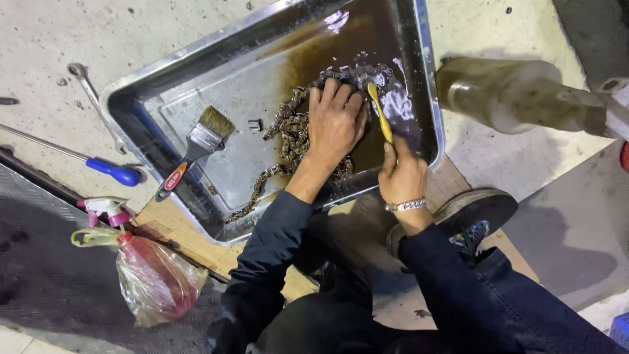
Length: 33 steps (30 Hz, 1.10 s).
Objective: Cleaning a motorcycle chain with a brush in a tray of degreaser
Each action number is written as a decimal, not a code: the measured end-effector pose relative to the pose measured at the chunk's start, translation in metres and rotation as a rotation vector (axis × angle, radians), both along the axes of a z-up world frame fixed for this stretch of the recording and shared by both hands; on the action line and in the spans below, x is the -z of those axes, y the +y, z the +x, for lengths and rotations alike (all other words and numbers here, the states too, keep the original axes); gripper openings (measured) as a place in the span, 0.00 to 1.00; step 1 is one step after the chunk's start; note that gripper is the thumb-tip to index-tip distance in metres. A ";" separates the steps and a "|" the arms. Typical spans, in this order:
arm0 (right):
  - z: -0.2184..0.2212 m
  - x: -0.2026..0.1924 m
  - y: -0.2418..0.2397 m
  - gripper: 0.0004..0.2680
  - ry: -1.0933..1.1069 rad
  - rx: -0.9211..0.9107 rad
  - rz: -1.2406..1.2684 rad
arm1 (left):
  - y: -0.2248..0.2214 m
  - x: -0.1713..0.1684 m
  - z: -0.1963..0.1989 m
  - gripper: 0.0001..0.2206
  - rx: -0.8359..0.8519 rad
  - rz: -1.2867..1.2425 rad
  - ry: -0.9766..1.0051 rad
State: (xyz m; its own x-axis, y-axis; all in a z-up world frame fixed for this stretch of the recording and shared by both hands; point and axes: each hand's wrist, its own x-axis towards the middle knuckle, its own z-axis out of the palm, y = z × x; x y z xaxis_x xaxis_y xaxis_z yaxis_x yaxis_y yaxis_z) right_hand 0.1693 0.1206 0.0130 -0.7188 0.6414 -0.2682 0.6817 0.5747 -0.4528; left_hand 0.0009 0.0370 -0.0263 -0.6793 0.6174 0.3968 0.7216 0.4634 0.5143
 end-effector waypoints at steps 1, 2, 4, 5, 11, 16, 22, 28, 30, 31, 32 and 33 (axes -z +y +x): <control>0.005 0.000 -0.001 0.09 0.006 0.002 0.002 | 0.000 0.001 0.001 0.04 0.002 0.002 0.006; 0.009 -0.001 -0.002 0.09 -0.021 0.027 -0.009 | 0.000 0.001 0.001 0.05 -0.006 0.001 -0.002; 0.011 0.000 0.003 0.10 -0.044 0.041 -0.014 | 0.002 0.000 -0.001 0.05 -0.025 0.007 -0.005; 0.011 -0.001 0.005 0.10 -0.044 0.061 -0.023 | 0.001 -0.002 0.000 0.05 -0.029 0.007 0.007; 0.013 -0.002 0.010 0.09 -0.047 0.026 0.024 | 0.002 -0.001 -0.001 0.06 -0.016 -0.013 0.000; 0.019 0.006 0.004 0.10 -0.013 0.003 0.034 | -0.001 0.000 0.004 0.06 -0.018 -0.014 0.002; 0.016 0.006 0.008 0.10 0.031 -0.029 0.062 | -0.001 -0.006 0.002 0.05 -0.022 -0.040 -0.014; 0.030 -0.002 0.028 0.07 0.081 -0.066 0.060 | -0.013 -0.024 0.003 0.03 -0.018 -0.201 -0.046; 0.043 -0.006 0.025 0.07 0.038 -0.062 0.040 | -0.027 -0.031 0.004 0.02 -0.040 -0.312 -0.058; 0.045 -0.007 0.025 0.07 0.041 -0.064 0.040 | -0.029 -0.035 0.004 0.02 -0.043 -0.312 -0.056; 0.046 -0.008 0.025 0.08 -0.022 -0.066 0.011 | -0.031 -0.039 0.003 0.05 -0.058 -0.367 -0.069; 0.051 -0.009 0.023 0.08 -0.090 -0.065 -0.022 | -0.036 -0.043 0.005 0.08 -0.071 -0.426 -0.086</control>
